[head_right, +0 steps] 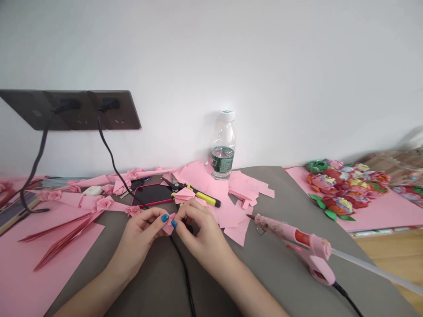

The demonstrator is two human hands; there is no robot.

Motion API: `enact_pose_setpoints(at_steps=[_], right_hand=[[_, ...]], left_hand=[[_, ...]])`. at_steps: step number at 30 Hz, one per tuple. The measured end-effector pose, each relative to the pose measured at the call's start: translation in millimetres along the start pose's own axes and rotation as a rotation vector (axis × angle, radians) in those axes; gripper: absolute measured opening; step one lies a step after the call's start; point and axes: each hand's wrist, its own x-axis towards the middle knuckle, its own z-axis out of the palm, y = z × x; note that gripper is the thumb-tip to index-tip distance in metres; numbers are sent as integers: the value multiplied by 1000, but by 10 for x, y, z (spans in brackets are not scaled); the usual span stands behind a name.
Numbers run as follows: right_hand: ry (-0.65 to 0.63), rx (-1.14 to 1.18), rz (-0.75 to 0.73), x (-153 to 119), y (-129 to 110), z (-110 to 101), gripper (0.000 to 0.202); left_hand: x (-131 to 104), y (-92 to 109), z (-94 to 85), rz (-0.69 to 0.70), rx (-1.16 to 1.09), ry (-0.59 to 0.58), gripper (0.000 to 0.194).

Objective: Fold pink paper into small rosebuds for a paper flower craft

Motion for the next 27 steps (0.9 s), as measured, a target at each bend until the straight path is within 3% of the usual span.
enact_pose_setpoints(at_steps=[16, 27], right_hand=[[76, -39, -44, 14, 25, -16, 17], [56, 5, -25, 37, 77, -13, 13]], left_hand=[[-5, -4, 25, -21, 44, 28, 24], [-30, 61, 61, -30, 227, -56, 13]])
